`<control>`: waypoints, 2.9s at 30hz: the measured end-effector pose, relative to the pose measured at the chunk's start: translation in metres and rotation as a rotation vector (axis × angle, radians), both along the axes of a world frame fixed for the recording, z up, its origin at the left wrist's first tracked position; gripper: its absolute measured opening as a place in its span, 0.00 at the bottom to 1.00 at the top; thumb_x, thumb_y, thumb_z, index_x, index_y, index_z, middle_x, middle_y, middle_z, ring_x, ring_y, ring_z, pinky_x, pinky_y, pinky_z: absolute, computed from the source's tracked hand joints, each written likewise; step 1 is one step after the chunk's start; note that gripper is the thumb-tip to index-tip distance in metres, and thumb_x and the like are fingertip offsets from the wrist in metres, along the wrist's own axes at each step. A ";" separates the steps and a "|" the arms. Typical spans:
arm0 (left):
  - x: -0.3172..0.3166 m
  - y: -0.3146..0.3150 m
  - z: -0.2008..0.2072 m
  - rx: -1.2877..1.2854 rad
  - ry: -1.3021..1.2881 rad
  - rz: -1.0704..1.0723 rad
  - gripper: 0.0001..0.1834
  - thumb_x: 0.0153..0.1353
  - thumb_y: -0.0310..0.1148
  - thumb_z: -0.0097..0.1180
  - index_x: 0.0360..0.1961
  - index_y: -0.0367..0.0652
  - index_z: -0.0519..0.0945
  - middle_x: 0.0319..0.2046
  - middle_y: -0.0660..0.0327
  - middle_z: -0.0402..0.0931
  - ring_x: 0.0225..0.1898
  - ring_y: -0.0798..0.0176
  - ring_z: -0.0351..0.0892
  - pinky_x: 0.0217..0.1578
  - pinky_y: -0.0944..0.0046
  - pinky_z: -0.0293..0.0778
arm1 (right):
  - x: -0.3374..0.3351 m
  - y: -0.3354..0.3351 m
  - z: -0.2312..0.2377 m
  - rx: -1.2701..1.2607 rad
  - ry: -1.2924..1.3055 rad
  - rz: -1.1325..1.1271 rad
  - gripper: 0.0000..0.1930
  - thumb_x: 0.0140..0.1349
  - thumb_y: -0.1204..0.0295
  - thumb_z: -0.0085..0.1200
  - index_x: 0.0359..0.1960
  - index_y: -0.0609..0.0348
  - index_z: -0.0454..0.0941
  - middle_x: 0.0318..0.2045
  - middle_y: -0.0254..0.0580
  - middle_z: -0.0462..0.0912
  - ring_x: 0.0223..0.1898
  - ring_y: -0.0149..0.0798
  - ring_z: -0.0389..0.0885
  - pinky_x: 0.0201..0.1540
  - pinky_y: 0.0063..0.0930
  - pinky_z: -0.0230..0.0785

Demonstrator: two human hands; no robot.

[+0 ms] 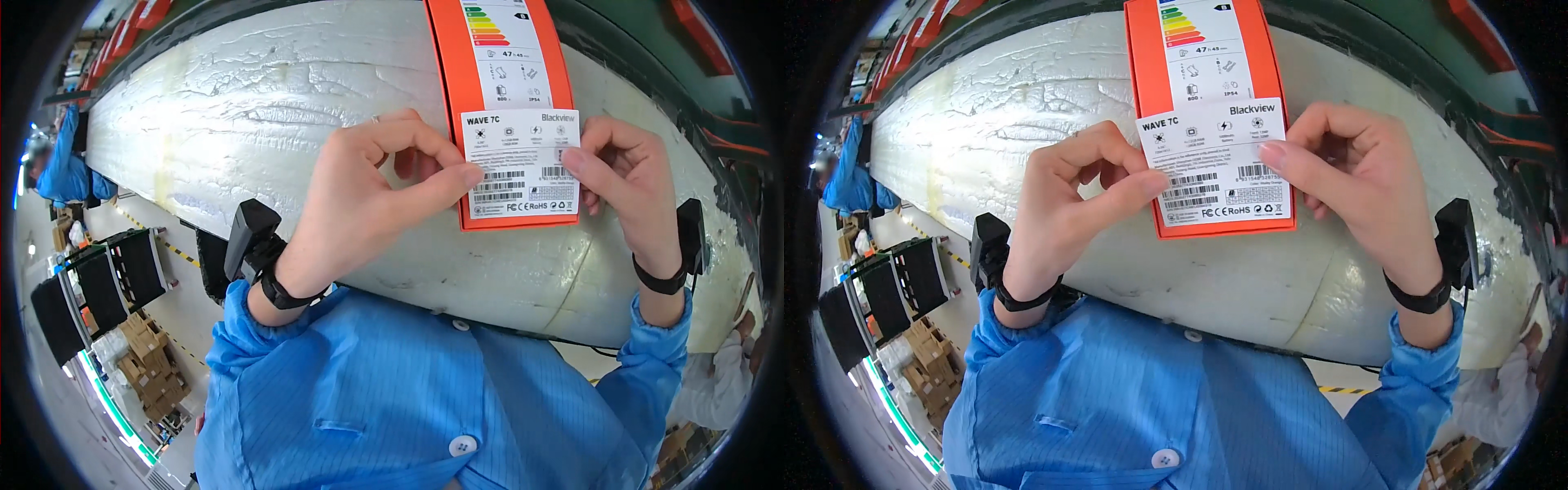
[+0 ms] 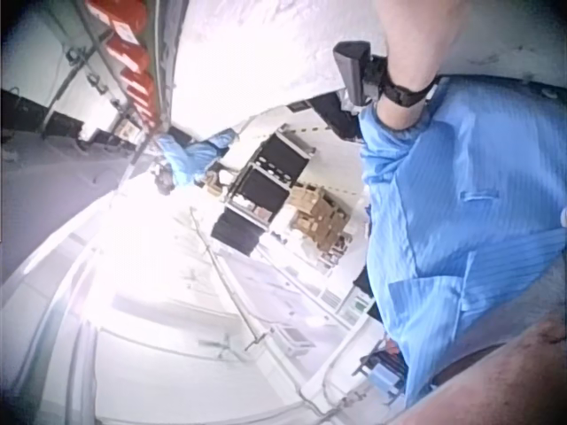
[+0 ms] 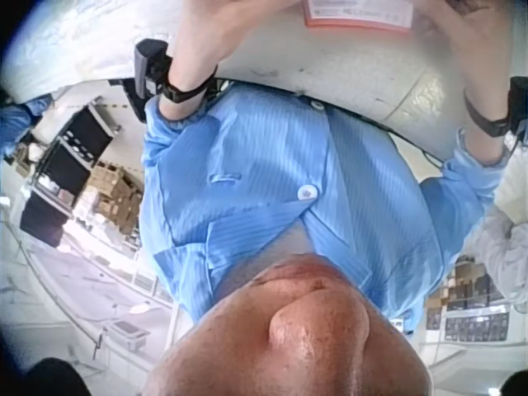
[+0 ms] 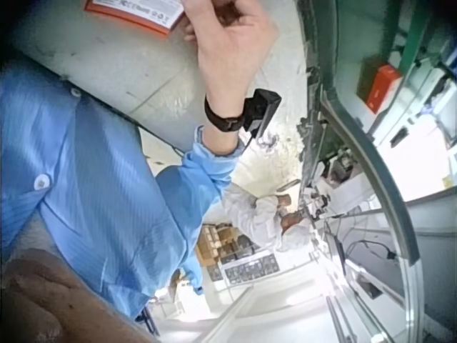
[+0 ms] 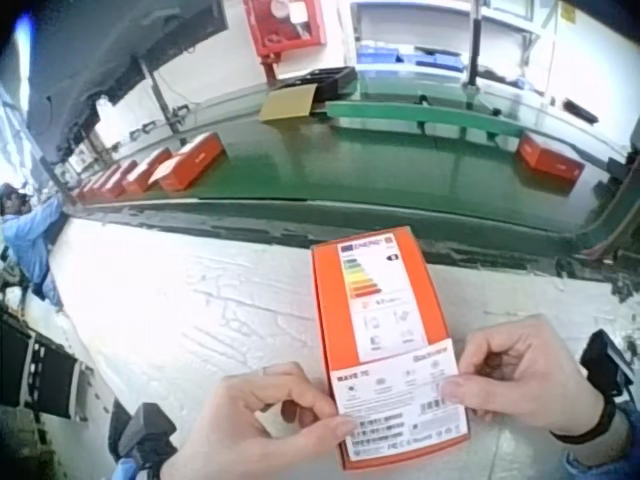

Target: Applying technical certification and model sticker labels to the bottom of smartphone product boxes on an assembly line conveyor.

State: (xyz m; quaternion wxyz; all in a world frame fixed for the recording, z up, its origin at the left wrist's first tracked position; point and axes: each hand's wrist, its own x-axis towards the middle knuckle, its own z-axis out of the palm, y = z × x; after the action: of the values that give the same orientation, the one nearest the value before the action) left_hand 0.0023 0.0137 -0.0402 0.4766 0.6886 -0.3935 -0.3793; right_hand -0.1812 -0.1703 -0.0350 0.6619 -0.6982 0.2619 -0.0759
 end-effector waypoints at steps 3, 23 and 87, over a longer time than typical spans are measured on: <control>0.001 0.000 0.000 0.014 0.052 -0.002 0.06 0.56 0.29 0.66 0.27 0.39 0.82 0.26 0.69 0.78 0.28 0.77 0.67 0.32 0.74 0.63 | 0.000 -0.001 -0.002 -0.016 0.004 0.008 0.08 0.61 0.70 0.61 0.28 0.60 0.79 0.22 0.30 0.79 0.20 0.18 0.69 0.21 0.13 0.59; -0.007 -0.001 0.001 -0.080 -0.372 -0.009 0.08 0.52 0.29 0.68 0.24 0.40 0.80 0.22 0.67 0.74 0.27 0.74 0.66 0.30 0.72 0.61 | -0.001 0.006 -0.004 -0.257 -0.093 -0.016 0.08 0.60 0.74 0.62 0.26 0.62 0.77 0.22 0.28 0.78 0.21 0.18 0.71 0.23 0.15 0.60; -0.016 0.009 0.015 0.056 -1.025 0.042 0.43 0.47 0.50 0.71 0.65 0.56 0.68 0.60 0.39 0.60 0.48 0.36 0.74 0.44 0.49 0.76 | 0.056 0.015 0.014 -0.589 0.022 0.052 0.15 0.56 0.65 0.67 0.29 0.58 0.71 0.24 0.35 0.76 0.27 0.31 0.78 0.29 0.25 0.70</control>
State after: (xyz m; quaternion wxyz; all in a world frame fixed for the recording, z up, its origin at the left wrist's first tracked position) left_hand -0.0141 0.0229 -0.0248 0.2112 0.8064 -0.5523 0.0064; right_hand -0.1256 -0.1554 -0.0215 0.4299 -0.8675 0.2176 -0.1240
